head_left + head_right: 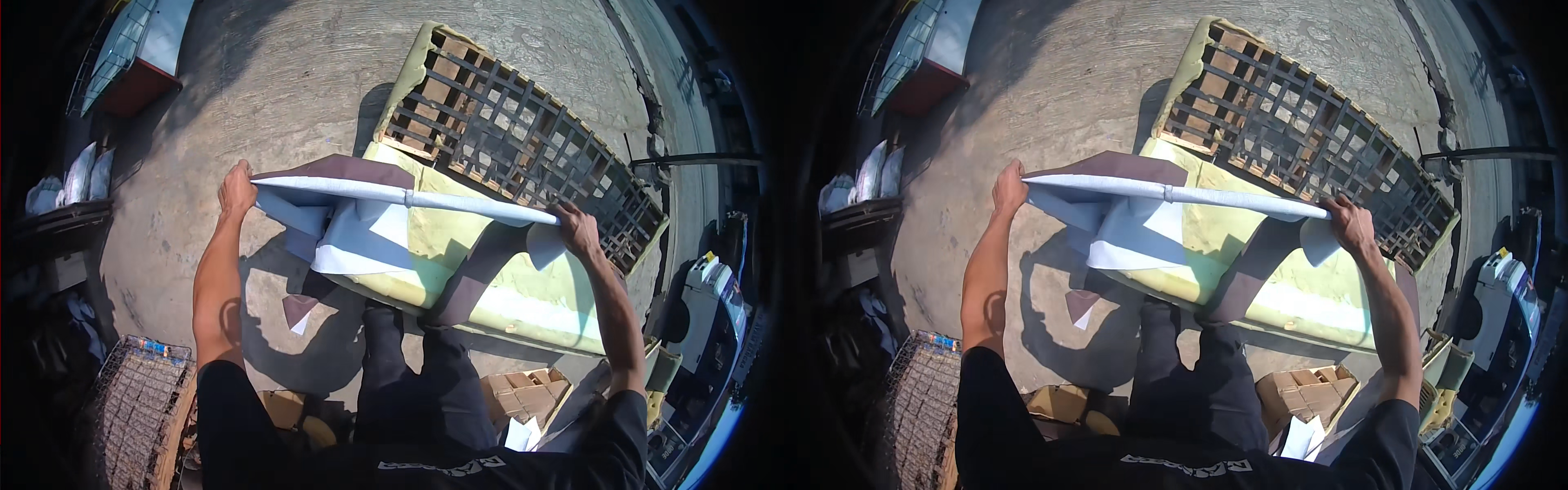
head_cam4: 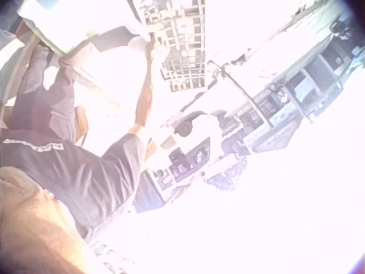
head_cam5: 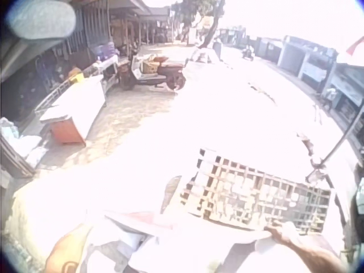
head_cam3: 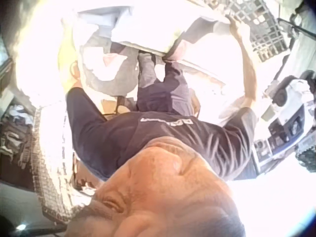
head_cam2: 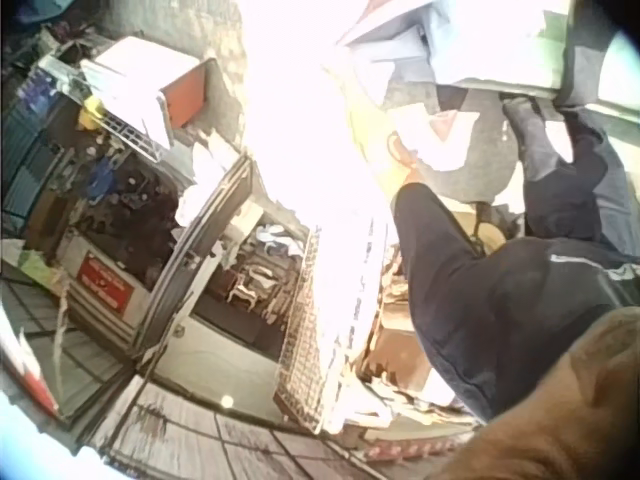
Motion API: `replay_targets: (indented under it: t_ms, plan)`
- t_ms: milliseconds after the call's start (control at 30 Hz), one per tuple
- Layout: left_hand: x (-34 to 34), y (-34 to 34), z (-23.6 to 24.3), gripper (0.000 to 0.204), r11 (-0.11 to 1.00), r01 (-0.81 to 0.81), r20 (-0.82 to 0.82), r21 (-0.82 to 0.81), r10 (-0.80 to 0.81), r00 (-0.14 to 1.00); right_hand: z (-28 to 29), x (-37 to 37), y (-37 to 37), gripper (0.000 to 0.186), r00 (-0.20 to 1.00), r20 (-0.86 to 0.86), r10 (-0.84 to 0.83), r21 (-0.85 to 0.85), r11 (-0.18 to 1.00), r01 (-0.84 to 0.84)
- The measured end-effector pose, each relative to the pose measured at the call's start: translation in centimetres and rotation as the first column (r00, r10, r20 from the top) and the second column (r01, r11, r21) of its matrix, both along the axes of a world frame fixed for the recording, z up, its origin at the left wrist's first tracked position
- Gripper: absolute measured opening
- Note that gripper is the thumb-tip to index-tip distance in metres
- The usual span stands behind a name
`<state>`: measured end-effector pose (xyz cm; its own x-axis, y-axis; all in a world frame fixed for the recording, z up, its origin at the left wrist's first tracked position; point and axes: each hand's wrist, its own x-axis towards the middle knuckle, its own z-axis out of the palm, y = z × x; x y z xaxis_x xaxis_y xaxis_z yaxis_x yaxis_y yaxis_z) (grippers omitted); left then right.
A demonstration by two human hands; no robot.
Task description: The person fits a fabric cover onto a foam cushion, uses a sewing machine to join fabric pieces, and trims the material using scissors.
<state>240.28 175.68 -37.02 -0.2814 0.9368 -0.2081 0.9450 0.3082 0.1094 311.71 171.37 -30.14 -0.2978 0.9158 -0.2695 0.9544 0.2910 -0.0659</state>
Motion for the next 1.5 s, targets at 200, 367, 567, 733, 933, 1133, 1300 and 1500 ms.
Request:
replay_targets:
  t_ms: [200,367,567,733,933,1133,1300,1500]
  plan:
    - [1.9,15.9,8.7,0.019,0.815,-0.025,0.072,0.579,-0.021,0.997,9.9,4.4,16.6,0.039,0.980,-0.034,-0.198,0.524,0.831,0.186]
    - [3.5,15.1,16.3,0.007,0.478,0.173,-0.043,0.861,-0.271,0.962,22.1,11.9,15.3,0.046,0.947,0.095,-0.306,0.863,0.499,0.074]
    - [4.2,8.5,15.1,0.014,0.460,0.229,-0.051,0.858,-0.367,0.929,25.3,13.6,6.2,0.051,0.982,-0.095,-0.161,0.821,0.545,0.169]
    - [2.8,1.6,6.2,0.019,0.693,0.372,-0.083,0.617,-0.413,0.907,14.9,7.1,0.3,0.068,0.972,0.224,-0.076,0.620,0.780,-0.081]
    - [2.5,-8.0,-13.1,0.025,0.901,0.390,0.094,0.191,-0.412,0.906,-9.8,4.4,-11.1,0.072,0.994,0.106,0.037,-0.033,0.999,-0.034]
    - [0.9,-14.8,-20.0,0.025,0.968,0.236,0.064,-0.091,-0.230,0.971,-21.1,1.8,-20.8,0.076,0.989,0.123,0.083,-0.375,0.926,-0.031]
    - [-2.3,-15.8,-18.4,0.028,0.981,0.193,0.070,-0.033,-0.190,0.979,-22.1,1.0,-23.5,0.079,0.995,0.091,0.050,-0.449,0.894,-0.004]
    - [-3.2,-16.3,-17.0,0.030,0.972,0.232,0.037,-0.040,-0.231,0.972,-21.8,-1.0,-27.6,0.080,0.991,0.109,0.073,-0.540,0.842,-0.003]
